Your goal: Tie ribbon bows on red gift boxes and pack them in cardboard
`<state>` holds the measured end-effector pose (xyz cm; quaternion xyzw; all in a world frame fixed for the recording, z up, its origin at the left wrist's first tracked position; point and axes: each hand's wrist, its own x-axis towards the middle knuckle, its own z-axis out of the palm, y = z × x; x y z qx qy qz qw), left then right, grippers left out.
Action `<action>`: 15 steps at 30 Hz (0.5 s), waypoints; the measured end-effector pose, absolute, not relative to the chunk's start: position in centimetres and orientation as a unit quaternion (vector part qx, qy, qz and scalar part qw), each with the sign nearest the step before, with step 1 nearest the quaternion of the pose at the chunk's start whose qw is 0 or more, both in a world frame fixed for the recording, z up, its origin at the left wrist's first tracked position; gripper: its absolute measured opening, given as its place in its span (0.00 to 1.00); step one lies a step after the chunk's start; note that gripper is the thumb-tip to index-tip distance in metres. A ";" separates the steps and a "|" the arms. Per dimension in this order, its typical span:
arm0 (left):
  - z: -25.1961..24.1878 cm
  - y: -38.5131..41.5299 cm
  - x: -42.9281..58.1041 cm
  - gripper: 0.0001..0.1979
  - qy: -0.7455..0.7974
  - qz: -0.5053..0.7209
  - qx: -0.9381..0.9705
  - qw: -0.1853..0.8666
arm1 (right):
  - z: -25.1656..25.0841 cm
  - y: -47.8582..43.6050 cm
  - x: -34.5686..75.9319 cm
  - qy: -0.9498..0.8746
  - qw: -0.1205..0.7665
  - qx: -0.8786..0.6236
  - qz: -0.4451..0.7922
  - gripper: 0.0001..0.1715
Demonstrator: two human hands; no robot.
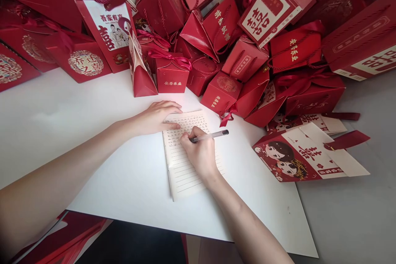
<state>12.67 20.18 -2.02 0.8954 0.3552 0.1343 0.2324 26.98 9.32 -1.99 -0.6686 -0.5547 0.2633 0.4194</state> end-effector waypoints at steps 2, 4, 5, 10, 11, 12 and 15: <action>-2.0 20.1 12.6 0.20 0.355 0.136 0.894 0.236 | -2.0 9.3 27.0 -0.554 0.419 -0.669 0.264 0.19; -2.0 20.1 12.5 0.20 0.353 0.138 0.894 0.239 | -2.0 9.3 27.0 -0.551 0.425 -0.668 0.265 0.19; -2.0 20.1 12.5 0.20 0.351 0.139 0.894 0.240 | -2.0 9.3 27.0 -0.546 0.431 -0.667 0.265 0.19; -2.1 20.2 12.4 0.20 0.347 0.141 0.896 0.240 | -1.8 9.2 26.9 -0.522 0.455 -0.676 0.252 0.19; -2.1 20.2 12.4 0.20 0.348 0.140 0.895 0.240 | -1.8 9.2 26.9 -0.525 0.450 -0.677 0.254 0.18; -2.1 20.2 12.5 0.20 0.349 0.139 0.895 0.239 | -1.8 9.2 26.9 -0.529 0.443 -0.676 0.258 0.18; -1.9 20.1 12.5 0.20 0.351 0.136 0.895 0.239 | -1.9 9.2 27.0 -0.537 0.430 -0.677 0.262 0.18</action>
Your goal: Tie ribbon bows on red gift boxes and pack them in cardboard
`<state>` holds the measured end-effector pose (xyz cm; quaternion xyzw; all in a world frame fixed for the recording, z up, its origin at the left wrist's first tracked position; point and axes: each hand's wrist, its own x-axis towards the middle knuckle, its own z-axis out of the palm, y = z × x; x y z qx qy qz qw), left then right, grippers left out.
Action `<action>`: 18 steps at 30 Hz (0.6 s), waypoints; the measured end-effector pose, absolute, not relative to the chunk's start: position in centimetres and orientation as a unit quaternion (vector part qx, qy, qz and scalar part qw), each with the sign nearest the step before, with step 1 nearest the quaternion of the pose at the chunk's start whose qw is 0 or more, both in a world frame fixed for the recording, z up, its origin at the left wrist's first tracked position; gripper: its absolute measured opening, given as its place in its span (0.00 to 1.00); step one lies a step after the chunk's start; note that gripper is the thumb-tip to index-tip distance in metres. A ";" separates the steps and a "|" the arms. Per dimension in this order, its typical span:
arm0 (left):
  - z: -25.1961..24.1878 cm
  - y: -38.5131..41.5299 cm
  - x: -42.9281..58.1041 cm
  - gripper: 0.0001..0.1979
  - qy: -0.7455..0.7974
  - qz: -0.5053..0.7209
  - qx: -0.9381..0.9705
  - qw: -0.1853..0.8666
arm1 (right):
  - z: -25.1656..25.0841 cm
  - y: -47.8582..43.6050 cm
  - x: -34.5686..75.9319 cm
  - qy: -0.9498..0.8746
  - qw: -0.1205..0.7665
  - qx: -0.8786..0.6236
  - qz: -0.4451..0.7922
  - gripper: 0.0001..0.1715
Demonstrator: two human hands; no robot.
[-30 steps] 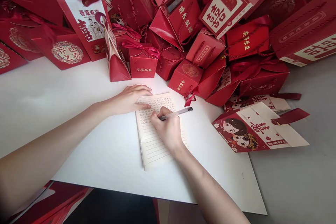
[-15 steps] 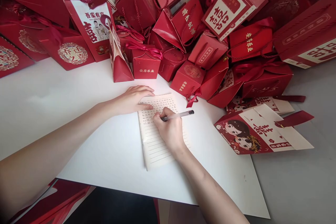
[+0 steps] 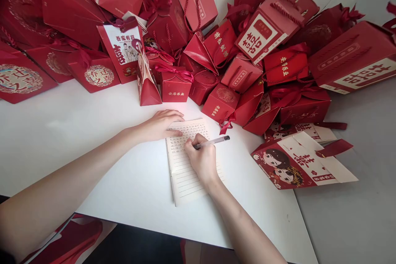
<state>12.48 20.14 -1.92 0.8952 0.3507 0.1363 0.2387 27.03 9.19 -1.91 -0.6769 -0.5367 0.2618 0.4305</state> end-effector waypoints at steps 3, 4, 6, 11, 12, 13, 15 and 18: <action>-1.8 20.0 12.4 0.20 0.356 0.136 0.892 0.241 | -2.0 9.2 27.0 -0.540 0.426 -0.676 0.263 0.18; -1.7 20.0 12.4 0.20 0.358 0.137 0.891 0.242 | -2.1 9.2 26.9 -0.542 0.425 -0.675 0.265 0.18; -1.8 20.0 12.4 0.20 0.358 0.141 0.890 0.244 | -2.1 9.3 26.8 -0.542 0.427 -0.673 0.266 0.18; -2.0 20.0 12.3 0.20 0.345 0.159 0.895 0.234 | -2.3 9.8 27.7 -0.558 0.466 -0.644 0.238 0.16; -2.0 20.0 12.2 0.19 0.340 0.167 0.895 0.237 | -2.3 9.9 28.3 -0.577 0.466 -0.634 0.218 0.13; -1.9 19.9 12.2 0.18 0.335 0.179 0.893 0.243 | -2.4 10.0 29.0 -0.599 0.457 -0.629 0.193 0.10; -1.6 19.9 11.9 0.11 0.326 0.226 0.877 0.270 | -2.4 10.4 30.4 -0.651 0.436 -0.610 0.120 0.09; -0.9 20.0 11.1 0.09 0.380 0.389 0.810 0.219 | -2.2 10.7 31.9 -0.688 0.419 -0.592 0.009 0.19</action>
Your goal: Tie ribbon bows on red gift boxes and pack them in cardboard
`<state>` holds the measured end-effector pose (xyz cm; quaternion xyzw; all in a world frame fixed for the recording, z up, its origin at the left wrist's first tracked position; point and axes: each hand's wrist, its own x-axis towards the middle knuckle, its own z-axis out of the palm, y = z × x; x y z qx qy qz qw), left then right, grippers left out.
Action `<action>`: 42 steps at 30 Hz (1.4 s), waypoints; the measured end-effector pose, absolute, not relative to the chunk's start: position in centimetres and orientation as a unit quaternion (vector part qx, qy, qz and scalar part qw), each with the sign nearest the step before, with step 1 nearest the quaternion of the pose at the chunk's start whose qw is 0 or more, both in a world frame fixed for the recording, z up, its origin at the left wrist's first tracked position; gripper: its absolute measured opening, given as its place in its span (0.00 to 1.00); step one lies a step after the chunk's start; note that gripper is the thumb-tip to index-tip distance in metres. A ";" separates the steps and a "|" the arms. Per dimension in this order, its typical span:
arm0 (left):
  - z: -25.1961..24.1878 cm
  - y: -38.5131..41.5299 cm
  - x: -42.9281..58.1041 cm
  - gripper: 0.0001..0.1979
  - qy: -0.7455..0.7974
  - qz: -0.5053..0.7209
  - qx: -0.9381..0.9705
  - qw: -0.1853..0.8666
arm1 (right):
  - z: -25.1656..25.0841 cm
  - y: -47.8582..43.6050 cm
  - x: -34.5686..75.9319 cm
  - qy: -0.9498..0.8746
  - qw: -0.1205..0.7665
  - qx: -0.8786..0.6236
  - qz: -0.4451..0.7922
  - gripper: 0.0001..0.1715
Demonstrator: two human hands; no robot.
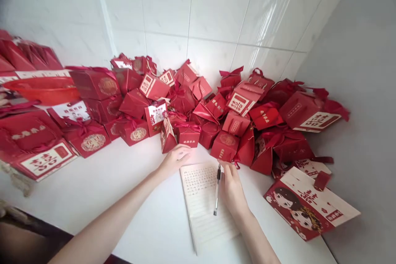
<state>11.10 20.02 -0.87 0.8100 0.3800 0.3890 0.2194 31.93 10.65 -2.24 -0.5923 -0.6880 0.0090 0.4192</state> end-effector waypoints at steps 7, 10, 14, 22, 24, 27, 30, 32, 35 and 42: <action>0.0 20.8 8.7 0.17 0.556 0.517 0.650 -0.039 | -1.9 10.5 30.8 -0.683 0.454 -0.571 -0.049 0.13; 0.1 21.4 7.8 0.19 0.561 0.480 0.674 0.000 | -2.3 10.5 30.1 -0.707 0.456 -0.541 -0.013 0.12; 1.8 20.5 6.2 0.16 0.555 0.566 0.606 0.068 | -2.7 10.7 30.2 -0.710 0.451 -0.541 0.022 0.11; 1.5 9.0 3.5 0.07 0.450 0.689 0.553 0.128 | -0.5 9.1 29.5 -0.700 0.481 -0.523 0.064 0.12; 0.2 6.7 3.6 0.10 0.451 0.653 0.567 0.222 | 0.6 8.3 28.2 -0.717 0.478 -0.496 0.104 0.15; -0.8 4.8 4.1 0.12 0.441 0.595 0.583 0.334 | 2.4 7.1 25.4 -0.736 0.476 -0.443 0.187 0.18; -0.6 4.1 4.2 0.11 0.436 0.556 0.618 0.345 | 4.4 5.8 22.8 -0.729 0.491 -0.404 0.254 0.18; 0.0 3.8 3.9 0.10 0.439 0.536 0.637 0.339 | 5.6 5.1 21.7 -0.727 0.488 -0.406 0.264 0.16; 1.5 3.5 2.7 0.09 0.425 0.486 0.684 0.340 | 7.2 4.4 21.0 -0.738 0.474 -0.430 0.215 0.14; 5.7 3.8 2.1 0.12 0.373 0.427 0.735 0.371 | 8.4 4.2 18.8 -0.716 0.516 -0.449 0.142 0.09</action>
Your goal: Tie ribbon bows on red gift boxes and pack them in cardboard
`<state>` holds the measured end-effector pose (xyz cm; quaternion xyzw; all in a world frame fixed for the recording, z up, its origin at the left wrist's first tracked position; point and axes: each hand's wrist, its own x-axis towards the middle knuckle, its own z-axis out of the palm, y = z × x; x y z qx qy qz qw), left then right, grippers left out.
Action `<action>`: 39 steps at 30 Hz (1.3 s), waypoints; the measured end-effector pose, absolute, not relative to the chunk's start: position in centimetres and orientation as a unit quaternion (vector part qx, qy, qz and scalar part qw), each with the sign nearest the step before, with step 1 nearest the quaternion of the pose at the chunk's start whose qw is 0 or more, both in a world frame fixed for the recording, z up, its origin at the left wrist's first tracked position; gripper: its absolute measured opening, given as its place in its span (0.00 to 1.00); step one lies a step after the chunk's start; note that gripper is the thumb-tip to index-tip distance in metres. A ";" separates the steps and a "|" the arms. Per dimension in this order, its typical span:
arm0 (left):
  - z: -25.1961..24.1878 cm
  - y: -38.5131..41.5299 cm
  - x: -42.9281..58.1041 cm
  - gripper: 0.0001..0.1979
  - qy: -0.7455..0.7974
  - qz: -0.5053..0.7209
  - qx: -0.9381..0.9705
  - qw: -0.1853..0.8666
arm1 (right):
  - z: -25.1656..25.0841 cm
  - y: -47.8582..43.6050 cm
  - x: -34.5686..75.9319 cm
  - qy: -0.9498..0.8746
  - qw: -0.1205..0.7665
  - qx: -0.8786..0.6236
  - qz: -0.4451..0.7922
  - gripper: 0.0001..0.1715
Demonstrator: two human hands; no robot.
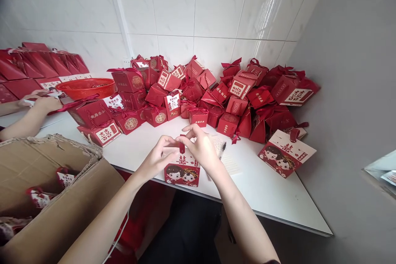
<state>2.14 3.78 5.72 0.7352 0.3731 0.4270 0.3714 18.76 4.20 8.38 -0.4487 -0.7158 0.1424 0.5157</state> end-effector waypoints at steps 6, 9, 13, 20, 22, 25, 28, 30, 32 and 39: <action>5.6 4.6 3.9 0.05 0.317 0.483 0.735 0.355 | 7.7 3.1 18.0 -0.718 0.537 -0.432 0.099 0.06; 5.1 4.7 4.2 0.04 0.295 0.516 0.747 0.297 | 6.4 2.2 18.6 -0.750 0.530 -0.394 0.051 0.10; 4.4 4.7 4.5 0.10 0.264 0.554 0.756 0.229 | 4.7 1.5 19.1 -0.772 0.526 -0.358 0.009 0.12; 4.4 4.6 4.3 0.18 0.229 0.551 0.759 0.259 | 4.0 1.7 19.1 -0.779 0.521 -0.347 -0.024 0.14; 4.4 4.7 4.3 0.19 0.235 0.551 0.761 0.252 | 3.9 1.8 19.1 -0.781 0.516 -0.350 -0.029 0.14; 4.2 4.8 4.4 0.19 0.241 0.549 0.761 0.247 | 3.9 1.8 19.2 -0.784 0.509 -0.353 -0.029 0.14; 4.1 4.9 4.5 0.19 0.245 0.549 0.760 0.247 | 4.0 1.9 19.2 -0.782 0.514 -0.352 -0.028 0.12; 4.1 4.9 4.5 0.19 0.247 0.548 0.760 0.248 | 4.0 1.9 19.2 -0.779 0.519 -0.350 -0.028 0.11; 4.1 4.9 4.5 0.18 0.248 0.548 0.759 0.248 | 4.0 1.9 19.3 -0.777 0.523 -0.349 -0.026 0.10; 4.4 4.7 4.2 0.19 0.240 0.539 0.770 0.243 | 3.7 1.7 19.5 -0.776 0.522 -0.355 0.005 0.07</action>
